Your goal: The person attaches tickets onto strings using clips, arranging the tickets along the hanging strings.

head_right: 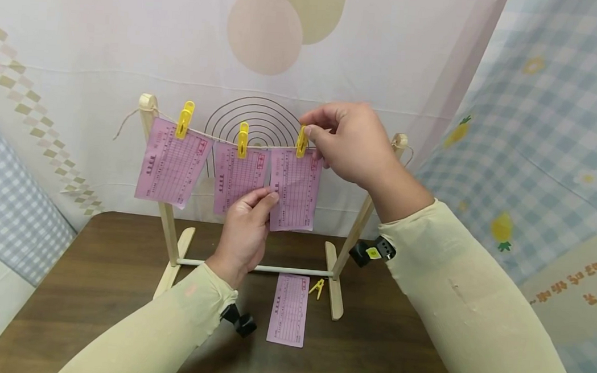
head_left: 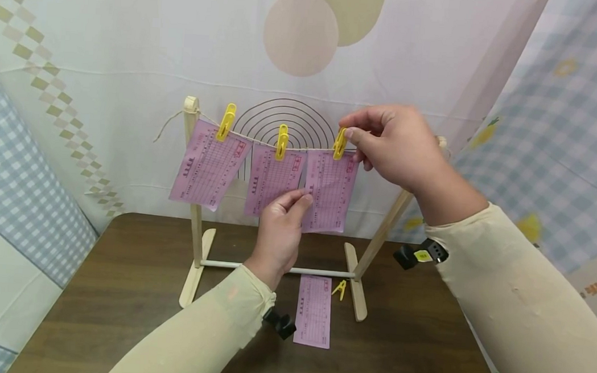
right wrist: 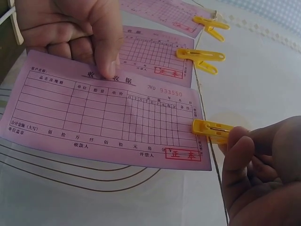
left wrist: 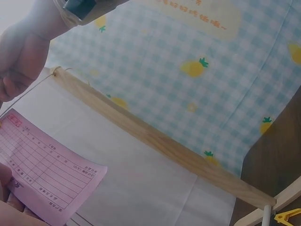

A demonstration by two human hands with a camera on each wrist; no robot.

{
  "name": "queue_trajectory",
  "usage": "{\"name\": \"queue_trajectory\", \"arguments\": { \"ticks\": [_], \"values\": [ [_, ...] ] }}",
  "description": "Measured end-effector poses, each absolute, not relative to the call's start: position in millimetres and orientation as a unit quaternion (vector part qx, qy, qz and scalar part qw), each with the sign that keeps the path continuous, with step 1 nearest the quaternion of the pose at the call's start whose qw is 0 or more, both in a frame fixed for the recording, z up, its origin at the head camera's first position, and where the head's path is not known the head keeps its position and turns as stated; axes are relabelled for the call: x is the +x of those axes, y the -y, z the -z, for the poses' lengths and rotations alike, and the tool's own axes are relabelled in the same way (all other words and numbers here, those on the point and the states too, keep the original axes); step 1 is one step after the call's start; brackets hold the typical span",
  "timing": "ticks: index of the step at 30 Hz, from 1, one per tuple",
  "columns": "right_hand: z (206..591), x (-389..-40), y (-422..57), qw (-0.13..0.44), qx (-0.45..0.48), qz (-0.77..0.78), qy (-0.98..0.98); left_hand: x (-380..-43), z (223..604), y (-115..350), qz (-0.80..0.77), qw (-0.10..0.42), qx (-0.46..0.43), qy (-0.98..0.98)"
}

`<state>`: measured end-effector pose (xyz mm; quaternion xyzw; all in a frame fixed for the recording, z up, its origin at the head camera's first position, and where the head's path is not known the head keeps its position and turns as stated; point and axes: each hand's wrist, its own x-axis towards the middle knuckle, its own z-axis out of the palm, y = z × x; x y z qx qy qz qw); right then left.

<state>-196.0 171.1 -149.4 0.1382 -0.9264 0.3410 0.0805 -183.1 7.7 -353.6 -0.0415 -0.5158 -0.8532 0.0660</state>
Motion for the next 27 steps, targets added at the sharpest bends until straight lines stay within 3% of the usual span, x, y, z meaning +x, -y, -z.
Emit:
{"name": "queue_trajectory", "arguments": {
  "ticks": [18, 27],
  "values": [
    [154.7, -198.3, -172.1, 0.008, 0.170, -0.404, 0.899, -185.2, 351.2, -10.3, 0.850, 0.084, -0.042, 0.519],
    [157.3, -197.6, -173.3, 0.000, 0.178, -0.417, 0.891, -185.1, 355.1, -7.7, 0.857, 0.074, -0.045, 0.508]
  ]
}}
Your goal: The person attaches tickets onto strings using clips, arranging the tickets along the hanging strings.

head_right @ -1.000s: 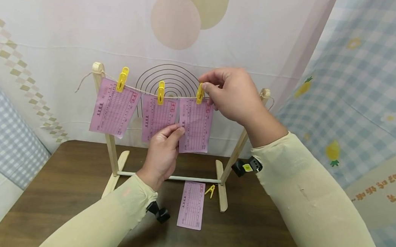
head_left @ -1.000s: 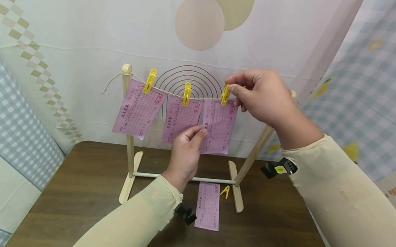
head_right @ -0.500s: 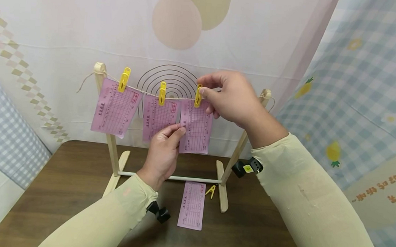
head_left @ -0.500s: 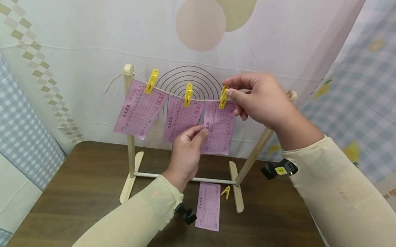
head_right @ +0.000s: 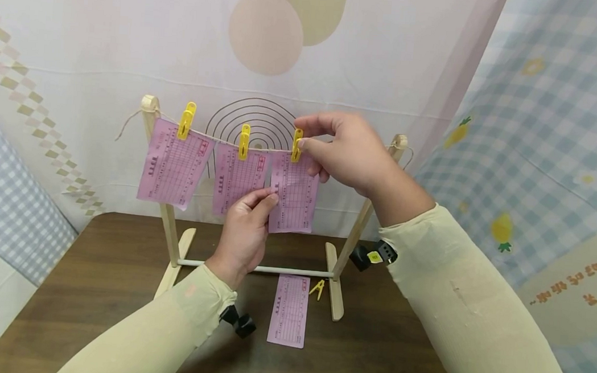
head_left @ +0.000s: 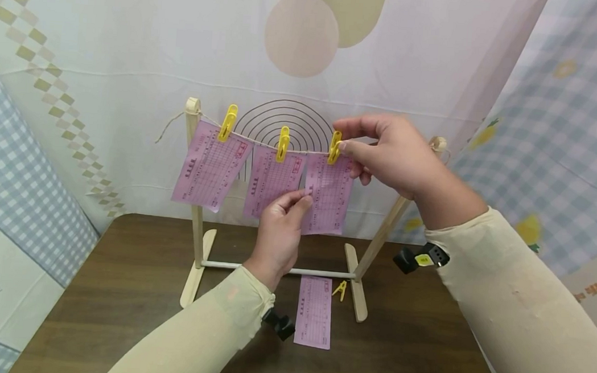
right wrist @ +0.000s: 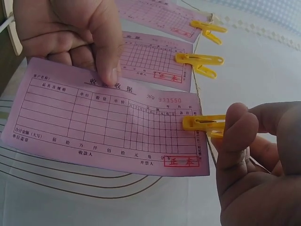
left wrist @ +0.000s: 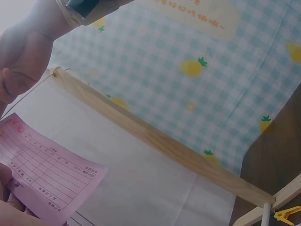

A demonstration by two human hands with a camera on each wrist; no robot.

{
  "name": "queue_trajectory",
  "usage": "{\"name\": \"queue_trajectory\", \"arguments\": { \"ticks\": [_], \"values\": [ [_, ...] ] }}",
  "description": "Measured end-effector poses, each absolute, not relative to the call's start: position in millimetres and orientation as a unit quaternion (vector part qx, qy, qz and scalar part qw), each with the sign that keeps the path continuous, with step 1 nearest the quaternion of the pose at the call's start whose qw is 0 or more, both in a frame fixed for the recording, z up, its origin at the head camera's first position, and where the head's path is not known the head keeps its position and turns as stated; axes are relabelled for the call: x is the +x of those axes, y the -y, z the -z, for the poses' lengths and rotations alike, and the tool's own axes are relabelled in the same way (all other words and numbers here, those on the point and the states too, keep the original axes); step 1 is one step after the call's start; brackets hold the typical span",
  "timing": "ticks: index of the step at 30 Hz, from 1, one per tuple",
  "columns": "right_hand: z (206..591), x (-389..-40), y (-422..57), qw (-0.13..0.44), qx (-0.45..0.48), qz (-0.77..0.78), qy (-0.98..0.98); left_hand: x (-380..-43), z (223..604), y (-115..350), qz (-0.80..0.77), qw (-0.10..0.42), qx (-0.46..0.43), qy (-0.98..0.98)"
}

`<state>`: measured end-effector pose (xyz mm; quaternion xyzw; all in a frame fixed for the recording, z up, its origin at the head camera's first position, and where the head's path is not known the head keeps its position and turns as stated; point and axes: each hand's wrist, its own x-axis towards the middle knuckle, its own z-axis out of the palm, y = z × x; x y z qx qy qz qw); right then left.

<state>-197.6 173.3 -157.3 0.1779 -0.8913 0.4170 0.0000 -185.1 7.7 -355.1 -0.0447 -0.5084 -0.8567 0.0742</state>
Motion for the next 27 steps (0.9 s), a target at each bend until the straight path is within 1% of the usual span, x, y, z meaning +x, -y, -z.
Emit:
{"name": "queue_trajectory", "arguments": {
  "ticks": [6, 10, 15, 19, 22, 24, 27],
  "values": [
    [162.7, -196.3, -173.9, -0.003, 0.177, -0.416, 0.892, -181.4, 358.9, -2.6, 0.856, 0.070, -0.047, 0.510],
    [164.3, -192.7, -177.2, 0.016, 0.173, -0.409, 0.896, -182.4, 361.3, -1.0, 0.856, 0.067, -0.052, 0.510],
    [169.7, -184.5, -184.2, 0.070, 0.179, -0.390, 0.900, -184.8, 363.9, -0.6, 0.861, 0.060, -0.060, 0.502],
    [184.6, -176.4, -190.7, 0.130, 0.202, -0.368, 0.898, -183.3, 368.0, 0.3, 0.860, 0.057, -0.058, 0.504],
    [197.1, -169.3, -197.8, 0.158, 0.221, -0.334, 0.902, -181.9, 369.3, 0.7, 0.861, 0.049, -0.065, 0.503],
    [206.1, -165.9, -204.1, 0.156, 0.244, -0.313, 0.905, -180.7, 370.4, 1.8, 0.862, 0.041, -0.069, 0.501],
    [225.0, -163.9, -215.6, 0.132, 0.292, -0.292, 0.901, -178.6, 376.4, 6.3, 0.858, 0.031, -0.069, 0.507]
  ]
}}
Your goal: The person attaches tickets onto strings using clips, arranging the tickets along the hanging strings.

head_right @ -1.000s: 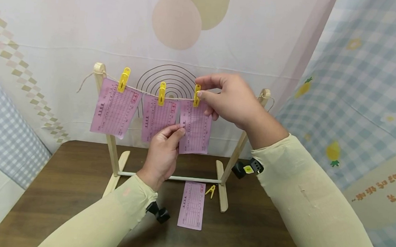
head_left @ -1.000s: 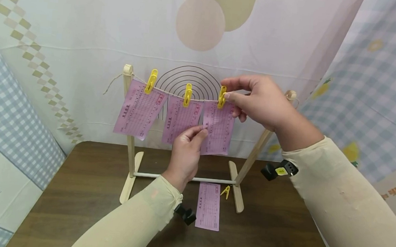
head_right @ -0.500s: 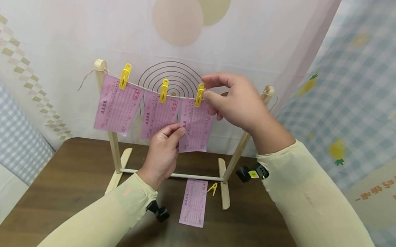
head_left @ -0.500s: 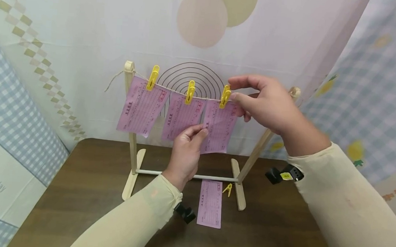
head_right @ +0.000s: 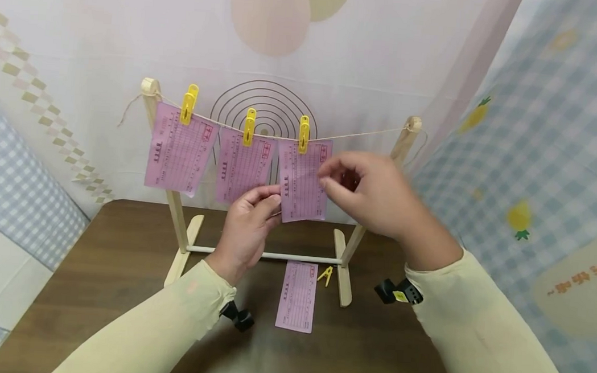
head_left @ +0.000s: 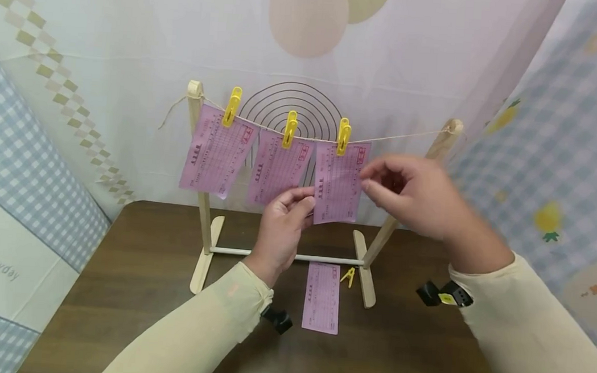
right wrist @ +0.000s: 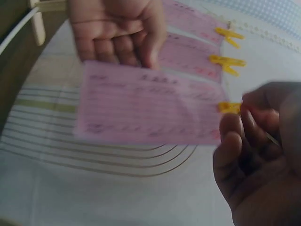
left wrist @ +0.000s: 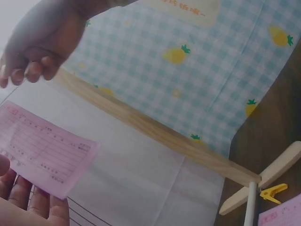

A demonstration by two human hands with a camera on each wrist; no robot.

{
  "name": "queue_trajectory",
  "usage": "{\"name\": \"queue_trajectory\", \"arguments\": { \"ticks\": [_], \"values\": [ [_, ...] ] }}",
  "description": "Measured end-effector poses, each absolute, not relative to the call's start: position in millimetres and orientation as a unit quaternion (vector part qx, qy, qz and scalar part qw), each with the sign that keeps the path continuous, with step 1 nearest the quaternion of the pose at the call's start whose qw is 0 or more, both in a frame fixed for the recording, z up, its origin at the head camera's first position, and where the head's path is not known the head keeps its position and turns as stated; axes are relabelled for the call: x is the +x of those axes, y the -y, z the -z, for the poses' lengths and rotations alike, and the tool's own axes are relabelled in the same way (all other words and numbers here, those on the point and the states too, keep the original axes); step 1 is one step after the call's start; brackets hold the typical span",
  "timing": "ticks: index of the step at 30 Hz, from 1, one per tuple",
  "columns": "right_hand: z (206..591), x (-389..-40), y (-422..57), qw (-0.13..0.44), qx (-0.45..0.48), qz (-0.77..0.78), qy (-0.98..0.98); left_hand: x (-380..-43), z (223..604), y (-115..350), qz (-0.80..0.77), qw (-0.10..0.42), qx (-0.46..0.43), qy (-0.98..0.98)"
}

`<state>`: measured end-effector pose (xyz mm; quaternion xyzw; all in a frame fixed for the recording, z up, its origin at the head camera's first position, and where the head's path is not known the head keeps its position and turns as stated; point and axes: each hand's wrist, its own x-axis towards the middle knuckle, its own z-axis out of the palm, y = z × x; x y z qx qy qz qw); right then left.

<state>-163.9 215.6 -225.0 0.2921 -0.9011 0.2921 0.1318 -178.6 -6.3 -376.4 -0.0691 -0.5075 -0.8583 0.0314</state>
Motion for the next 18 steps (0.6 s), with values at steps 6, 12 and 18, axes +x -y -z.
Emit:
{"name": "queue_trajectory", "arguments": {
  "ticks": [6, 12, 18],
  "values": [
    [276.4, -165.7, -245.5, 0.069, 0.350, -0.264, 0.896, -172.4, 394.1, 12.4, 0.838, 0.002, -0.060, 0.543],
    [349.8, -169.4, -270.5, 0.036, 0.320, -0.246, 0.914, -163.4, 430.0, 17.3, 0.790, -0.053, -0.075, 0.607],
    [415.5, -169.9, -281.6, 0.007, 0.294, -0.220, 0.930, -162.6, 475.8, 22.0, 0.692, -0.106, -0.085, 0.709]
  ]
}}
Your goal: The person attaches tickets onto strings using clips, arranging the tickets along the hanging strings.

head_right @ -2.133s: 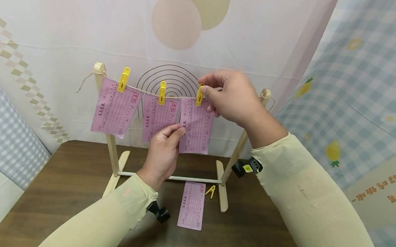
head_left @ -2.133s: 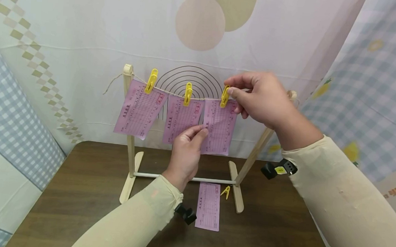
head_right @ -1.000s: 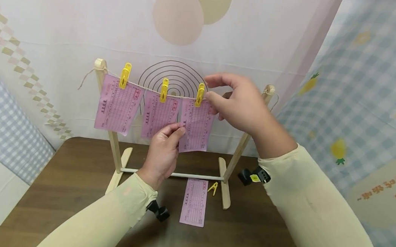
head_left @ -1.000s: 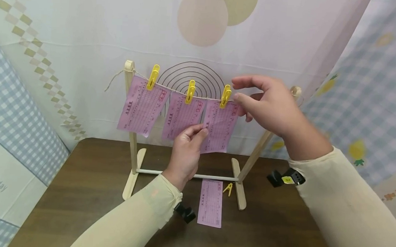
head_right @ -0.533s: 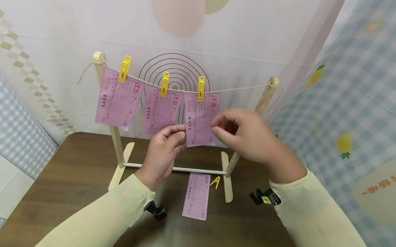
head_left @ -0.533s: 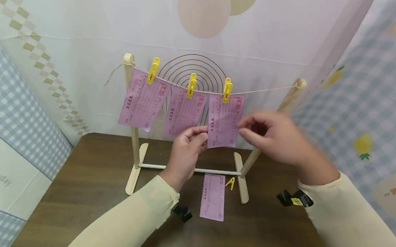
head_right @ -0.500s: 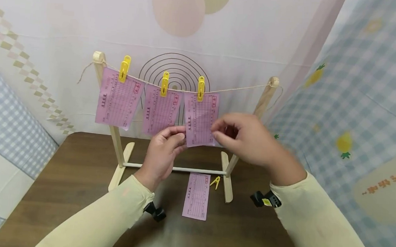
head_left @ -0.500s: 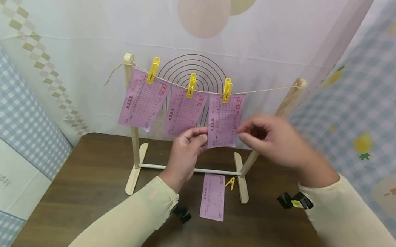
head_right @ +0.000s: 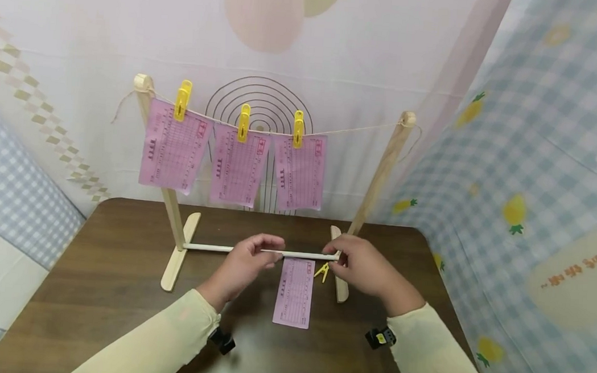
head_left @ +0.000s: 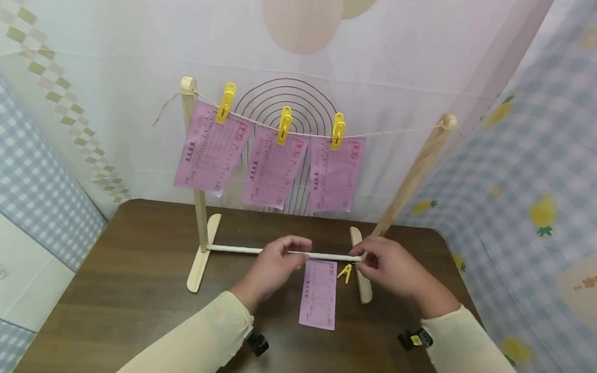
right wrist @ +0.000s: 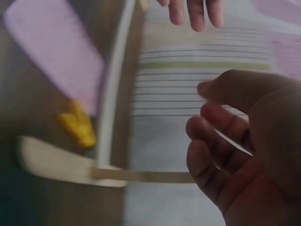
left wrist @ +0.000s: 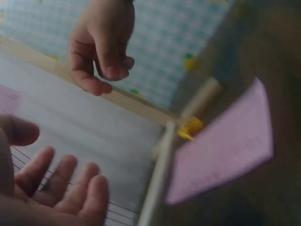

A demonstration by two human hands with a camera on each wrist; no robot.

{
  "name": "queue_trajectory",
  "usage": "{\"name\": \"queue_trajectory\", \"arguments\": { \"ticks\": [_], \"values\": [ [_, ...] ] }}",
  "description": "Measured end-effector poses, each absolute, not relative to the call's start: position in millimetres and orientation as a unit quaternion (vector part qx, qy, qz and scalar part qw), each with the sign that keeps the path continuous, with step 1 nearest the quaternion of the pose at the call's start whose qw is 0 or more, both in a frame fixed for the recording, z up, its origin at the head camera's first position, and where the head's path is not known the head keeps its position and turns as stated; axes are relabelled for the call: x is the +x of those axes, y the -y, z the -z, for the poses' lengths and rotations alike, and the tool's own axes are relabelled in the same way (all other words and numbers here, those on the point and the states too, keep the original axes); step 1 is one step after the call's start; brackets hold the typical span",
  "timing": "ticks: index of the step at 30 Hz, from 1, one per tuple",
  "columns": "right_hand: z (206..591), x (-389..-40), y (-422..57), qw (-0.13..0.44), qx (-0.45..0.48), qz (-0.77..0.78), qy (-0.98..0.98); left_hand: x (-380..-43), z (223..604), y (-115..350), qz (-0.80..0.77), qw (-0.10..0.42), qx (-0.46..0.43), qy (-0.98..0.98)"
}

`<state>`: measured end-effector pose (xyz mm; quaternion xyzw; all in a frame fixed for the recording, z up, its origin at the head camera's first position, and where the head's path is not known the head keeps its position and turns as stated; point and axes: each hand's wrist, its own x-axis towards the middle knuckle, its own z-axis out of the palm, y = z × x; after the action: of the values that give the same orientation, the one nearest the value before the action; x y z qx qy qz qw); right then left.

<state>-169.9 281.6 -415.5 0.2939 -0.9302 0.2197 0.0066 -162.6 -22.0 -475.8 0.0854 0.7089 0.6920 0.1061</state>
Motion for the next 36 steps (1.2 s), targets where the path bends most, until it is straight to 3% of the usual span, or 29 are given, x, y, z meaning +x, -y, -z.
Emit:
{"name": "queue_trajectory", "arguments": {
  "ticks": [6, 10, 19, 36],
  "values": [
    [459.3, -171.6, -284.7, -0.021, 0.289, -0.136, 0.947, -164.5, 513.4, 15.4, -0.552, 0.129, 0.113, -0.816],
    [474.5, -179.6, -279.7, -0.015, 0.300, -0.076, 0.951, -168.6, 526.3, 9.6, -0.501, 0.118, 0.117, -0.849],
    [492.3, -185.6, -268.4, -0.034, 0.263, -0.021, 0.964, -160.1, 528.3, -8.3, -0.380, 0.090, 0.080, -0.917],
    [512.1, -187.1, -262.0, 0.003, 0.253, 0.024, 0.967, -152.7, 540.8, -25.5, -0.265, 0.049, 0.106, -0.957]
  ]
}}
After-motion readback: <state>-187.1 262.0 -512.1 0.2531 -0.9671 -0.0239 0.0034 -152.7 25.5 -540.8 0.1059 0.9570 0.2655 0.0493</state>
